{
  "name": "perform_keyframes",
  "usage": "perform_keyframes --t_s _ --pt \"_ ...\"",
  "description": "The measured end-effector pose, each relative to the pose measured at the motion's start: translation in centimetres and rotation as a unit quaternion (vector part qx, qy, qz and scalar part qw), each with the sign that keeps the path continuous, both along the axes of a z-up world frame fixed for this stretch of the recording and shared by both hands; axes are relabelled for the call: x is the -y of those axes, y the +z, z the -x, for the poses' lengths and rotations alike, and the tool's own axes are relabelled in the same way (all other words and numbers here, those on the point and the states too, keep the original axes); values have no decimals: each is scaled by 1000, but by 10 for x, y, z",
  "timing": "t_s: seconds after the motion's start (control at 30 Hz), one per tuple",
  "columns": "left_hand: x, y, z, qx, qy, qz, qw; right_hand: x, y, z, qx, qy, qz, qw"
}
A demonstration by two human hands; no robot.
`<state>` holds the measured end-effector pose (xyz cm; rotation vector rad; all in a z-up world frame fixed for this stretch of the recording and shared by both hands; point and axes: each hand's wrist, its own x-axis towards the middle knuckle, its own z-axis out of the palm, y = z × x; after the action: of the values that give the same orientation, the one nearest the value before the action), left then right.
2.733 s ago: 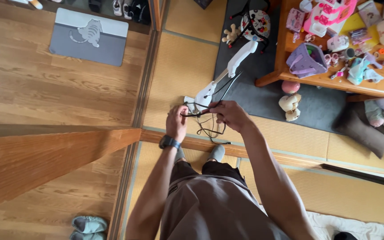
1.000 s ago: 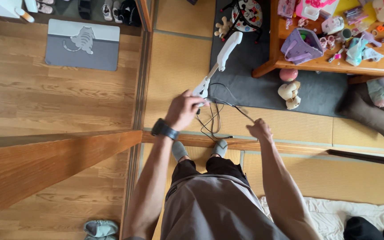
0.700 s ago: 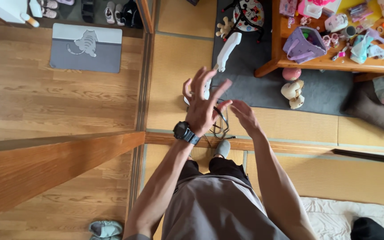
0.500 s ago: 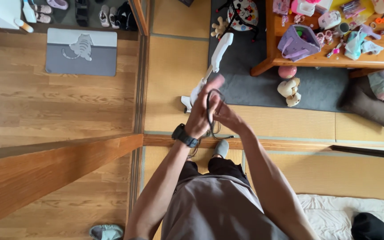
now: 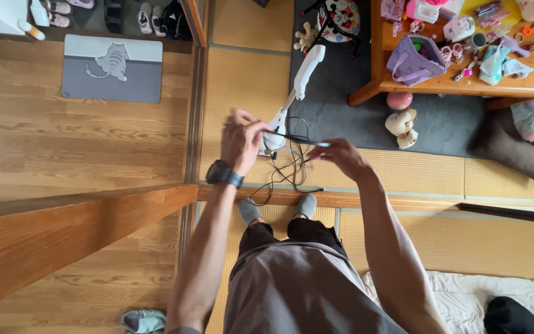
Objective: Vacuuming a room with tatami mats and then wrapping the cord around the vacuum cleaner.
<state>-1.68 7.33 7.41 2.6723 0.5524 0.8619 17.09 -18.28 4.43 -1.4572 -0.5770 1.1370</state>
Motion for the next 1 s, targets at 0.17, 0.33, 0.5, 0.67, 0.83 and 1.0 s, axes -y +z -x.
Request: perform_keyframes --t_s 0.17,0.33,0.5,0.67,0.83,1.0 --pt "10 -19 -22 61 -53 302 950 -27 73 36 3 196 62 979" --pt "19 45 -20 90 -238 670 697 -24 51 33 -101 222 18 970" --pt "27 82 -10 -148 -232 552 787 -55 40 51 174 14 135 975" --pt "15 86 -7 -68 -355 502 786 -54 15 44 276 -16 121 953" --pt "-1 57 -2 -183 -223 274 917 -42 -6 23 178 -90 116 973" --pt "-2 24 -7 -60 93 164 980 -40 18 27 121 48 29 991"
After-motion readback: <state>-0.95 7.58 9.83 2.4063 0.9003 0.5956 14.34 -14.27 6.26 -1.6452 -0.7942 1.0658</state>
